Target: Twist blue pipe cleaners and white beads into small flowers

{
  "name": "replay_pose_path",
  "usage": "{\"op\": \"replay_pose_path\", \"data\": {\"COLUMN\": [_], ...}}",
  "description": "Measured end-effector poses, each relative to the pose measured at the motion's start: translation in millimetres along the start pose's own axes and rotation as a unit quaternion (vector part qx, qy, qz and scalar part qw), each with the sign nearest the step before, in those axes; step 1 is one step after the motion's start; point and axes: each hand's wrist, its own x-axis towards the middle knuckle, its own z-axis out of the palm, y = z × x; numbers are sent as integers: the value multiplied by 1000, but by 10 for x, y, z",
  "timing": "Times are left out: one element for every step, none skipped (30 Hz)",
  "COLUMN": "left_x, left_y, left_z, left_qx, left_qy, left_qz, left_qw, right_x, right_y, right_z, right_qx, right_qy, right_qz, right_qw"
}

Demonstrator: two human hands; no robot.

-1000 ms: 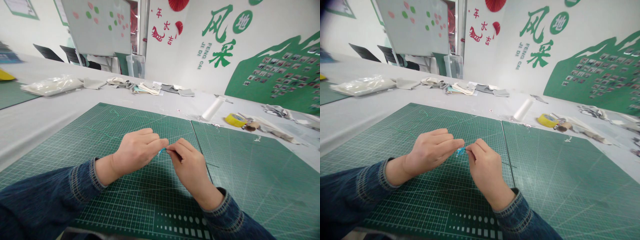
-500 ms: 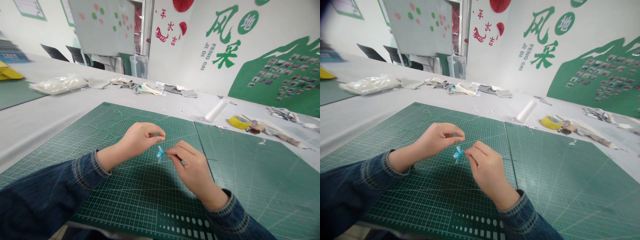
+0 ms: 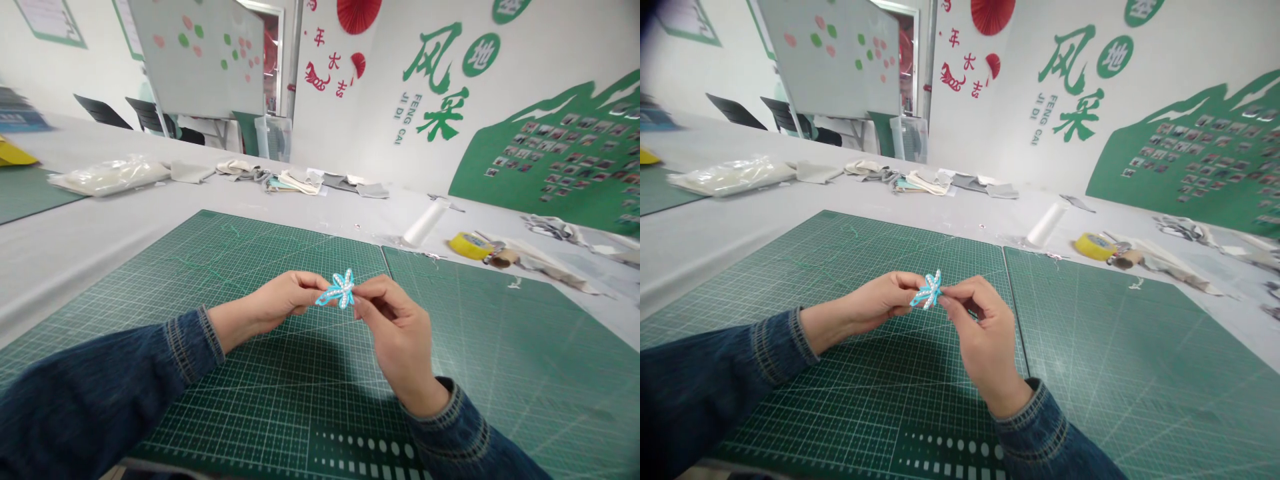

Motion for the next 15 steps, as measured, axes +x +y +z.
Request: {"op": "replay_pose_path", "data": {"left_x": [1,2,2,2,0,-4,-9,-15,-24,-35,-48,-62,-77,-93,-109], "left_y": [-24,-44,-58,-66,-69,-69,-65,-60,-56,-52,-49,-49,-51,-53,-57], "left_z": [35,67,98,125,150,172,192,210,226,240,251,260,265,267,265], "left_qx": [-26,-48,-66,-76,-75,-64,-44,-15,20,59,98,139,182,227,275], "left_qy": [3,12,26,42,60,76,91,102,112,121,134,147,163,178,191], "left_qz": [-4,-8,-8,-6,3,16,37,59,80,95,105,109,113,121,138], "left_qw": [1000,999,997,996,995,995,994,993,990,986,981,973,963,950,932], "right_x": [7,15,25,35,45,54,62,69,74,77,79,81,82,84,85], "right_y": [22,44,63,77,85,89,88,85,81,77,74,73,73,75,78], "right_z": [3,7,13,19,26,32,37,41,44,45,45,44,43,41,40], "right_qx": [34,67,98,125,149,168,183,192,197,200,201,200,199,198,197], "right_qy": [9,18,28,38,47,54,61,66,68,70,73,75,76,77,77], "right_qz": [28,56,82,107,131,154,174,190,202,213,222,230,238,244,250], "right_qw": [999,996,991,986,979,972,966,961,957,954,951,949,948,946,945]}}
